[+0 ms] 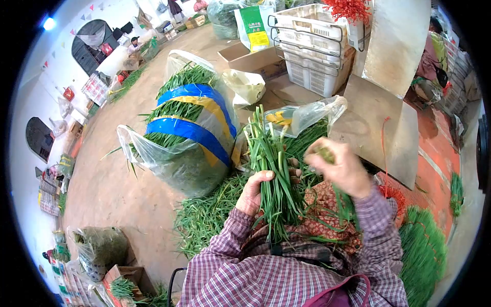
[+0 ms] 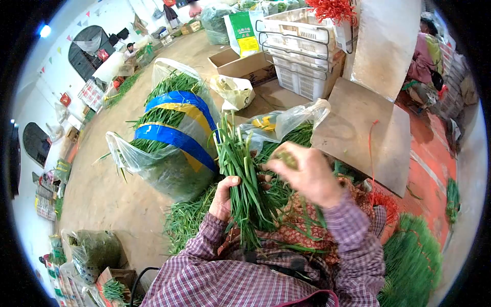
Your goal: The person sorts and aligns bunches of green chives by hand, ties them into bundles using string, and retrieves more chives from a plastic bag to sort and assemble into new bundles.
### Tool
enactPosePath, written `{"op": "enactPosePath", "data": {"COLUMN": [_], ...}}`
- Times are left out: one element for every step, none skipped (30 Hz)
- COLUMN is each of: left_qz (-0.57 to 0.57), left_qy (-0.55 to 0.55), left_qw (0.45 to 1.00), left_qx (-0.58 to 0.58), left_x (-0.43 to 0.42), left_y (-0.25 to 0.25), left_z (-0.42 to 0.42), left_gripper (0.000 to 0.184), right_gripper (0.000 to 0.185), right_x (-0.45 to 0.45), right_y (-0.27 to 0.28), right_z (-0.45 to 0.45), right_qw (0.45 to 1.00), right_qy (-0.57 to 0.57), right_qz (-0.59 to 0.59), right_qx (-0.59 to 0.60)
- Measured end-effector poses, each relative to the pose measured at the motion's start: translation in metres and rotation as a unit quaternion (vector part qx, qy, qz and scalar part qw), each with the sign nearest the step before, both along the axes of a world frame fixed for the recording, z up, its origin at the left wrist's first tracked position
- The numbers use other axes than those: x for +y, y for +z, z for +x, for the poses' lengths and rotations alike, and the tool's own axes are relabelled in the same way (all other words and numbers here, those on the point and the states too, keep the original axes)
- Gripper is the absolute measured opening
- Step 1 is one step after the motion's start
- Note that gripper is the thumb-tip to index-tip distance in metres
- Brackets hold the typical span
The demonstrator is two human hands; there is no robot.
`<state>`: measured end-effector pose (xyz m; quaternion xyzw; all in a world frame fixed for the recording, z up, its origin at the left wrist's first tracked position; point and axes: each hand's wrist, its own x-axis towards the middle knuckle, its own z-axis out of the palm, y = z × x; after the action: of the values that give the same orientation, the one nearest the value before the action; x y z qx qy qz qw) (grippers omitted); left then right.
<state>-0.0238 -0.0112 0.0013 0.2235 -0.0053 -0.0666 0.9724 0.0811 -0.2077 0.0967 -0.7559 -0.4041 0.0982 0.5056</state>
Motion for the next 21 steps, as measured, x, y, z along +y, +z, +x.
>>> {"op": "enactPosePath", "data": {"left_qz": [0.022, 0.046, 0.038, 0.037, 0.026, 0.014, 0.007, 0.006, 0.010, 0.014, 0.009, 0.009, 0.004, -0.002, -0.002, 0.001, 0.005, 0.035, 0.048, 0.061, 0.085], "left_qy": [0.009, 0.019, 0.038, 0.036, 0.036, 0.035, 0.031, 0.030, 0.028, 0.025, 0.037, 0.036, 0.030, 0.024, 0.023, 0.012, 0.001, 0.023, 0.041, 0.057, 0.055], "left_qw": [0.999, 0.997, 0.996, 0.996, 0.996, 0.997, 0.997, 0.997, 0.997, 0.997, 0.997, 0.997, 0.997, 0.997, 0.997, 0.997, 0.998, 0.997, 0.998, 0.996, 0.995], "left_qx": [0.030, 0.061, 0.076, 0.078, 0.073, 0.067, 0.077, 0.077, 0.073, 0.069, 0.070, 0.071, 0.075, 0.079, 0.079, 0.070, 0.061, 0.058, 0.025, -0.007, -0.017], "left_x": [0.005, 0.009, 0.005, 0.005, 0.005, 0.005, 0.004, 0.003, 0.003, 0.002, 0.000, 0.001, 0.001, 0.002, 0.001, 0.000, 0.000, -0.001, -0.001, -0.001, 0.006], "left_y": [-0.013, -0.026, -0.021, -0.027, -0.035, -0.036, -0.035, -0.035, -0.033, -0.031, -0.029, -0.031, -0.035, -0.037, -0.035, -0.031, -0.029, -0.025, -0.020, -0.013, -0.013], "left_z": [-0.002, -0.003, -0.007, -0.008, -0.008, -0.007, -0.006, -0.006, -0.006, -0.006, -0.005, -0.005, -0.004, -0.004, -0.004, -0.004, -0.003, -0.001, 0.000, 0.001, 0.003], "left_gripper": [0.066, 0.061, 0.051, 0.051, 0.050, 0.049, 0.049, 0.049, 0.049, 0.049, 0.049, 0.049, 0.049, 0.049, 0.049, 0.048, 0.047, 0.054, 0.058, 0.062, 0.069], "right_gripper": [0.021, 0.019, 0.018, 0.017, 0.017, 0.017, 0.019, 0.019, 0.020, 0.022, 0.024, 0.024, 0.025, 0.026, 0.023, 0.023, 0.021, 0.020, 0.018, 0.019, 0.022], "right_x": [0.009, 0.015, 0.020, 0.023, 0.023, 0.023, 0.022, 0.021, 0.020, 0.019, 0.020, 0.021, 0.022, 0.023, 0.026, 0.025, 0.024, 0.023, 0.017, 0.010, 0.002], "right_y": [0.000, -0.001, -0.004, -0.006, -0.004, -0.002, -0.006, -0.007, -0.008, -0.009, -0.012, -0.012, -0.012, -0.012, -0.019, -0.020, -0.019, -0.019, -0.014, -0.010, -0.012], "right_z": [-0.010, -0.018, -0.020, -0.022, -0.025, -0.028, -0.027, -0.027, -0.027, -0.027, -0.027, -0.029, -0.032, -0.033, -0.032, -0.030, -0.028, -0.026, -0.021, -0.012, 0.002], "right_qw": [1.000, 1.000, 0.999, 0.998, 0.997, 0.996, 0.995, 0.995, 0.995, 0.995, 0.994, 0.994, 0.996, 0.997, 0.995, 0.995, 0.999, 0.997, 0.990, 0.980, 0.973], "right_qy": [-0.008, -0.024, -0.024, -0.026, -0.035, -0.045, -0.067, -0.068, -0.077, -0.087, -0.086, -0.087, -0.074, -0.060, -0.048, -0.048, -0.048, -0.045, -0.069, -0.077, -0.091], "right_qz": [-0.025, -0.002, 0.019, 0.041, 0.031, 0.022, 0.010, 0.009, 0.019, 0.029, 0.036, 0.036, 0.009, -0.017, -0.016, -0.016, 0.008, 0.031, 0.058, 0.147, 0.195], "right_qx": [0.003, 0.011, -0.020, -0.051, -0.061, -0.072, -0.074, -0.074, -0.057, -0.041, -0.056, -0.056, -0.053, -0.050, -0.082, -0.083, -0.011, 0.060, 0.111, 0.109, 0.083]}}
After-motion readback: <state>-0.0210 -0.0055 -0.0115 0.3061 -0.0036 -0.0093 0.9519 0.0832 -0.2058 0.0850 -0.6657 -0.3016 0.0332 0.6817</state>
